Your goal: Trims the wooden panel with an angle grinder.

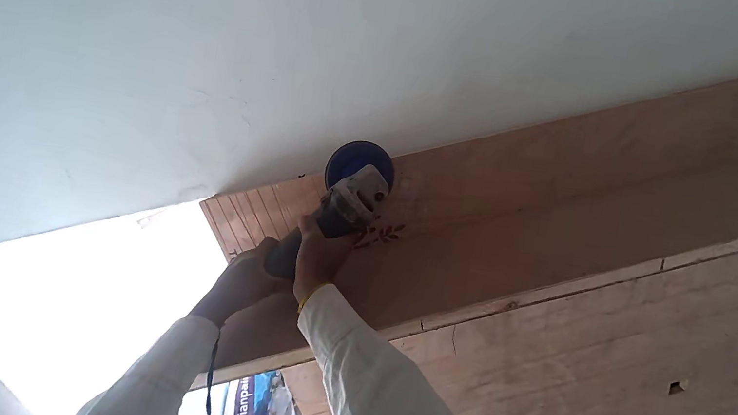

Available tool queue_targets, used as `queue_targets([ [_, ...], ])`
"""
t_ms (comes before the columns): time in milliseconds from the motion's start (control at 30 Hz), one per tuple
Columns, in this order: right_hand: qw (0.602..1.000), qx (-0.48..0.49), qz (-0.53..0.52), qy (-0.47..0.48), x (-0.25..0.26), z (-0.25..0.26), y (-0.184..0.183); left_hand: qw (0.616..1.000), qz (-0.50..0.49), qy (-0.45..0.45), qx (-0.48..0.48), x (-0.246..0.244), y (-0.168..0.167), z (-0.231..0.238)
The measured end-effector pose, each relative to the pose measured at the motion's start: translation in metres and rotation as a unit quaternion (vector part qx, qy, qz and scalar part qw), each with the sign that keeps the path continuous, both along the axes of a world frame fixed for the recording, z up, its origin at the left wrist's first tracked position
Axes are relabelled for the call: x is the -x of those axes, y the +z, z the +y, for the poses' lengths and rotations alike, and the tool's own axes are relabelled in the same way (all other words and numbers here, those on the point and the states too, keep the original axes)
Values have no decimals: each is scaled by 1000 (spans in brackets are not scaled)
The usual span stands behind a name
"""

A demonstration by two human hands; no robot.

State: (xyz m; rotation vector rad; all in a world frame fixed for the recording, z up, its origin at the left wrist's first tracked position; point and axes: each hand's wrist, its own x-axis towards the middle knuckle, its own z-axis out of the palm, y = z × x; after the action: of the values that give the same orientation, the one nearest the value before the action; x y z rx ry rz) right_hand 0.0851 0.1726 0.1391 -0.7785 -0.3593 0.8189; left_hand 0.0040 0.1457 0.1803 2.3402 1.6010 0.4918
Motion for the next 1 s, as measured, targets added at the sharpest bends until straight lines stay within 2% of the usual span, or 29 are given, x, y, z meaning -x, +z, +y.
queue_targets([
  [67, 1000, -5, 3, -14, -7, -6, 3, 1000, 2, -14, -24, -4, 0, 3],
  [167, 997, -30, 37, -58, -31, -14, 10, 992, 30, -87, -92, -9, -5, 36],
  [233, 992, -47, 67, -91, -50, -19, 15, 987, 54, -108, -109, -30, 3, 32],
  [367, 986, -39, 81, -142, -99, -27, 19, 982, 65, -145, -99, -84, 12, 21],
  [567, 980, 3, 119, -161, -153, -27, 12, 981, 77, -170, -61, -140, 1, 34],
  [700, 986, 38, 88, -135, -147, -16, 7, 983, 58, -166, -44, -129, -5, 42],
  [833, 991, 100, 31, -85, -108, -8, 0, 987, 71, -141, -40, -89, -17, 57],
  [933, 993, 83, 45, -67, -91, -6, 0, 990, 55, -125, -42, -66, -24, 67],
  [1000, 994, 79, 44, -61, -95, -7, 0, 990, 47, -127, -45, -68, -25, 68],
])
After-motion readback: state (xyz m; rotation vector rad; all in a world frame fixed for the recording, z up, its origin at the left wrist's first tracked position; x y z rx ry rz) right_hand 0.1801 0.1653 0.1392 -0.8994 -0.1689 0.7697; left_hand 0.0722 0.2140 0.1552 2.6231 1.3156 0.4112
